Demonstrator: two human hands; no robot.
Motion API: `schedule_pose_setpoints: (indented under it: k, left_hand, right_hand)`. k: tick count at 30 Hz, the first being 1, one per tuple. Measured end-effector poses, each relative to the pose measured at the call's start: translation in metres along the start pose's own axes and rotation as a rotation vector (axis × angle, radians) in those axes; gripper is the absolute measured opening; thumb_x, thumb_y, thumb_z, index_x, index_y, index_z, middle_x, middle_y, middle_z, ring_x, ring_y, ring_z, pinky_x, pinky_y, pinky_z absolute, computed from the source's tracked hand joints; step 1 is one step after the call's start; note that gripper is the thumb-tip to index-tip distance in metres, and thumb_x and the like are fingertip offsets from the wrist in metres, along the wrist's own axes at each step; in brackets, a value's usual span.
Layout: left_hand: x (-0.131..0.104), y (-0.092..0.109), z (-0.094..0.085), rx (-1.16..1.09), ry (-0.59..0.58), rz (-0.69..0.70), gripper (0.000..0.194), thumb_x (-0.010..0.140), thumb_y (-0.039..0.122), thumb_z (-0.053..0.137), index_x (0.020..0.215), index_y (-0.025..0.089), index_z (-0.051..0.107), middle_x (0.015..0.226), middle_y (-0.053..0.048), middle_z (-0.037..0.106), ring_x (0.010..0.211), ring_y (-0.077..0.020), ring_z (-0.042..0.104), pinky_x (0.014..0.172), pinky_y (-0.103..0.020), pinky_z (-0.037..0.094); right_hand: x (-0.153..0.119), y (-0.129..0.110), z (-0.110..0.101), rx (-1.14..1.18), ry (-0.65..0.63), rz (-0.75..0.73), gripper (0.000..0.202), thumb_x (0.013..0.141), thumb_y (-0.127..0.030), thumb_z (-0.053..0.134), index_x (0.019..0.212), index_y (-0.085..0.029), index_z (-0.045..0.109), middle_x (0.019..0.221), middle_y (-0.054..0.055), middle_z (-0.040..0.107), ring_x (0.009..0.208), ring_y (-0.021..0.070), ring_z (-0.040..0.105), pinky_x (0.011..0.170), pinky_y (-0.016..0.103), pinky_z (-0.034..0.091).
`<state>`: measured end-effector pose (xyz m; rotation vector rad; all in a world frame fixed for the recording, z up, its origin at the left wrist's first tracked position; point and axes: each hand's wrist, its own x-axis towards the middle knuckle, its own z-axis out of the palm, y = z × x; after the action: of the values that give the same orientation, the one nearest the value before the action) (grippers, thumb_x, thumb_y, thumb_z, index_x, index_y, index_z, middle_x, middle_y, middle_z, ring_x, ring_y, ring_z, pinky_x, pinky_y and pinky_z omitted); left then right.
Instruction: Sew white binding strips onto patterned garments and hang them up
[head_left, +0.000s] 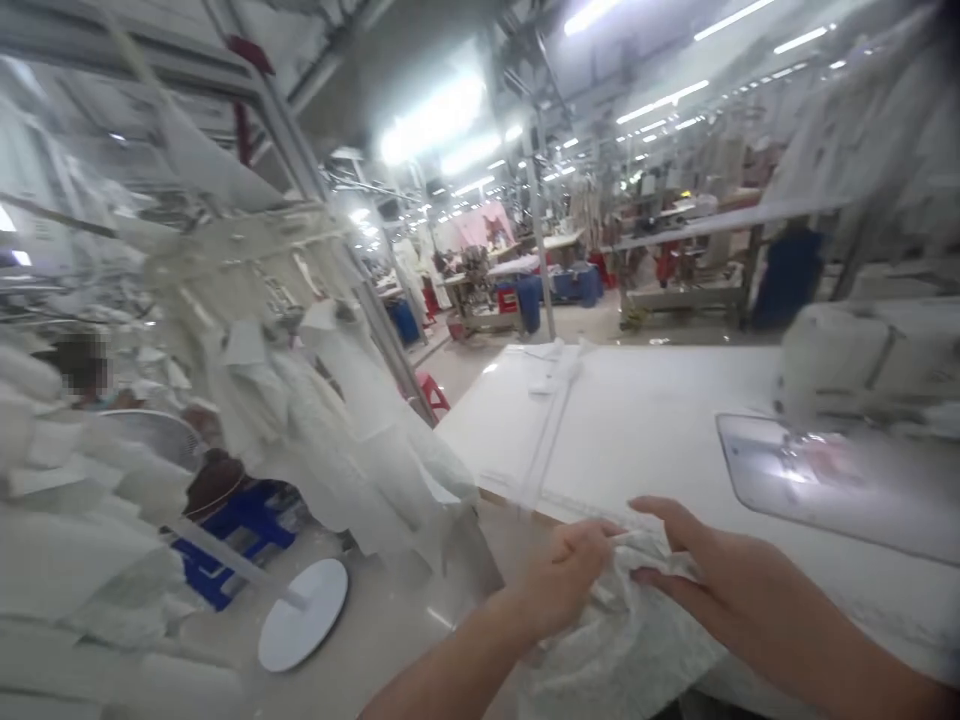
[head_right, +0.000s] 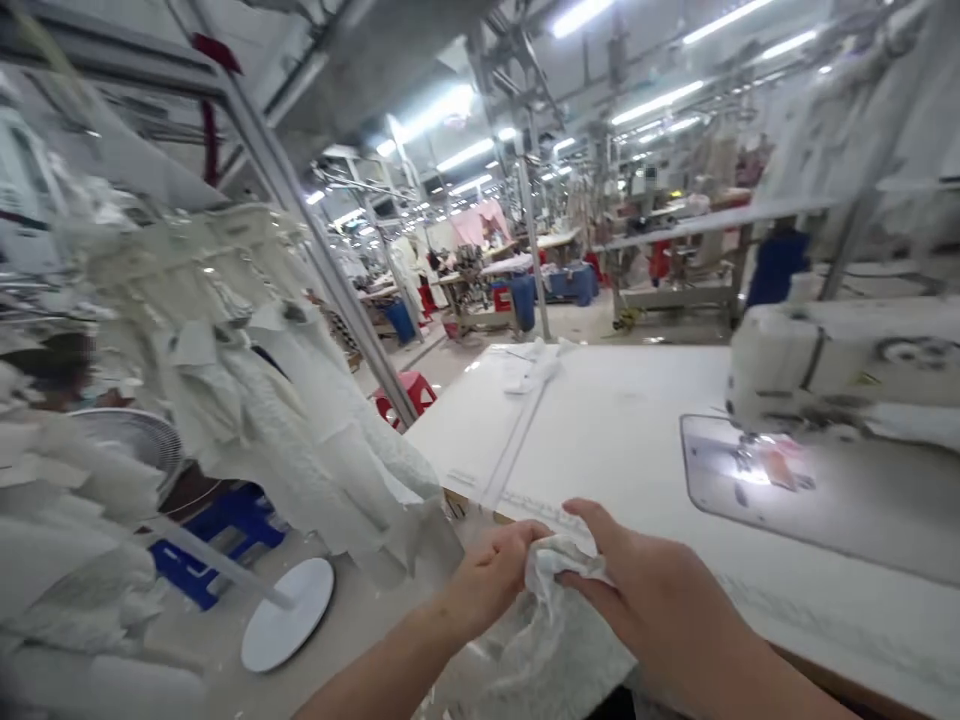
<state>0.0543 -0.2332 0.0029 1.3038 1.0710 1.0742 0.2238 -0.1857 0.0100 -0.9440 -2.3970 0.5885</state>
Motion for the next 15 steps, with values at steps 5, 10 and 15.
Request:
schedule_pose_setpoints:
  k: [5, 10, 15]
  left_hand:
    - [-0.030, 0.029, -0.008, 0.437, 0.111, 0.234, 0.041, 0.070, 0.038, 0.069, 0.101, 0.016, 0.053, 0.096, -0.008, 0.058, 0.088, -0.0191, 0.053, 0.082, -0.030, 0.041]
    - [-0.052, 0.046, -0.049, 0.659, 0.052, 0.194, 0.022, 0.088, 0.032, 0.043, 0.091, 0.017, 0.058, 0.083, -0.004, 0.062, 0.079, -0.0160, 0.056, 0.072, -0.025, 0.045]
    - [-0.081, 0.134, -0.160, 1.423, 0.907, 0.069, 0.024, 0.084, 0.037, 0.051, 0.075, 0.017, 0.061, 0.049, 0.003, 0.049, 0.050, -0.0147, 0.051, 0.050, -0.023, 0.036]
  right_hand:
    - [0.031, -0.027, 0.005, -0.086, -0.124, -0.028, 0.029, 0.086, -0.034, 0.041, 0.059, -0.023, 0.038, 0.054, -0.001, 0.054, 0.050, 0.0188, 0.053, 0.047, 0.026, 0.029]
    - [0.038, -0.052, -0.002, -0.048, -0.117, -0.089, 0.019, 0.081, -0.036, 0.049, 0.068, -0.024, 0.042, 0.055, -0.002, 0.054, 0.053, 0.0190, 0.053, 0.049, 0.026, 0.032]
    - [0.038, -0.021, -0.010, 0.038, -0.062, -0.049, 0.022, 0.087, -0.045, 0.038, 0.081, -0.026, 0.047, 0.060, -0.002, 0.055, 0.049, 0.0176, 0.052, 0.048, 0.027, 0.039]
